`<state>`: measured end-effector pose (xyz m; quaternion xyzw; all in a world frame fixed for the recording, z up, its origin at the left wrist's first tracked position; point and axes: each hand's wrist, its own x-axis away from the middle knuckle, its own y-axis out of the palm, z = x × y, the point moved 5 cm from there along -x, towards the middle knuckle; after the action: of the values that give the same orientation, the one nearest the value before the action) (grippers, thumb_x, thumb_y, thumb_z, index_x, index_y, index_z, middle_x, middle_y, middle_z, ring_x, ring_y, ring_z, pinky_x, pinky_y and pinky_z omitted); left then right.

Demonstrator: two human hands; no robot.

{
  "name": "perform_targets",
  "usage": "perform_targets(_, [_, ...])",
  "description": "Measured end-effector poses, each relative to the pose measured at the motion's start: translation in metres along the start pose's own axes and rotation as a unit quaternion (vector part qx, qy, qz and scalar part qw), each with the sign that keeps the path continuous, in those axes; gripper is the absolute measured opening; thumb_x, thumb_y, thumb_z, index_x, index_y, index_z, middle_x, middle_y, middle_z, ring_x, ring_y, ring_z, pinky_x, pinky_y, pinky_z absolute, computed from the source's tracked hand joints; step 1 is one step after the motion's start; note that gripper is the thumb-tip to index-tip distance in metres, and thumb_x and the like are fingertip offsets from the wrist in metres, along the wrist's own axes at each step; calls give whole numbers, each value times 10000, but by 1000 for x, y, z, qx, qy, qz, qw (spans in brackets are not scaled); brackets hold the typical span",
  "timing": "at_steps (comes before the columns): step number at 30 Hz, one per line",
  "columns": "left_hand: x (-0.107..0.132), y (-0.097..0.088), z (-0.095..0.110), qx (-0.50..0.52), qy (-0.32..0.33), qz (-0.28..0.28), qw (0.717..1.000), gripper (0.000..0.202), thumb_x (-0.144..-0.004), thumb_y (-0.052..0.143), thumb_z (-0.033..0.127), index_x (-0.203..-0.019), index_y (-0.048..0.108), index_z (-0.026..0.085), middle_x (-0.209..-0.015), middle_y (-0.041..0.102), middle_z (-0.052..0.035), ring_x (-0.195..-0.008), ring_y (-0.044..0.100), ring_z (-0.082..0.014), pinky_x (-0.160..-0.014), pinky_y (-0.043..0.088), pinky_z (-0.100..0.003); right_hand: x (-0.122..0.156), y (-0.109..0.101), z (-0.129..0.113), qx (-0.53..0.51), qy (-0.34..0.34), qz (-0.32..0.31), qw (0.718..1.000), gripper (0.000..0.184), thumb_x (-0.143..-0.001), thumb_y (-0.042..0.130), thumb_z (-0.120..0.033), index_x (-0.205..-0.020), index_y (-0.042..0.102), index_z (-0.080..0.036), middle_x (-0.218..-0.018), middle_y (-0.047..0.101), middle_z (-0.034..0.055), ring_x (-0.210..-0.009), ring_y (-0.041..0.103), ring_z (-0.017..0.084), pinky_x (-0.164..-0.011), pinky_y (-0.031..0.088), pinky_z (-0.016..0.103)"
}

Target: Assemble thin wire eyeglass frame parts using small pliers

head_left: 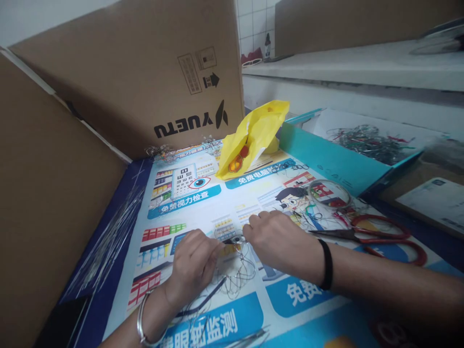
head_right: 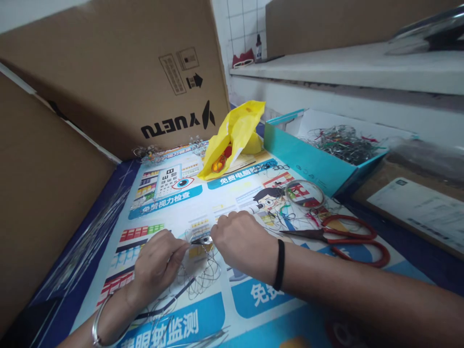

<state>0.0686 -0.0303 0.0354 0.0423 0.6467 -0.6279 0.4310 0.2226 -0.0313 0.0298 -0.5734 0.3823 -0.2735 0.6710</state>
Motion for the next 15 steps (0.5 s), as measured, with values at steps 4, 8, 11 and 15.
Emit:
perform_targets(4, [-2,0,-3,-9,-5,-8,1000,99,-831,514,112,-772,576,161,-599,587,-26,-579,475,-154,-565,377,-288,0,1,2,-1,2,-4,1000,74,-741,493,-104,-745,558,-139,-684,581,72,-585,479,154,-513,158,277])
perform_targets(8, [-5,-1,-10,25,-20,-25,999,100,-848,514,153,-769,575,162,-600,565,-23,-582,480,-152,-552,375,-281,-2,-2,8,-5,10,3,1000,74,-738,500,-97,-730,565,-131,-690,579,76,-614,478,154,-525,164,286])
perform_targets(11, [-8,-3,-13,70,-21,-24,997,104,-860,507,170,-777,569,167,-623,573,-23,-599,487,-146,-562,386,-273,-3,-6,13,4,19,8,1000,85,-747,492,-94,-728,563,-134,-697,578,71,-620,460,149,-536,164,284])
perform_targets(15, [-8,-4,-15,106,-15,-22,994,112,-876,486,175,-796,563,169,-650,592,-22,-610,495,-138,-584,396,-270,-3,-11,14,12,20,14,1000,104,-773,476,-113,-735,567,-144,-702,573,63,-620,433,145,-545,163,285])
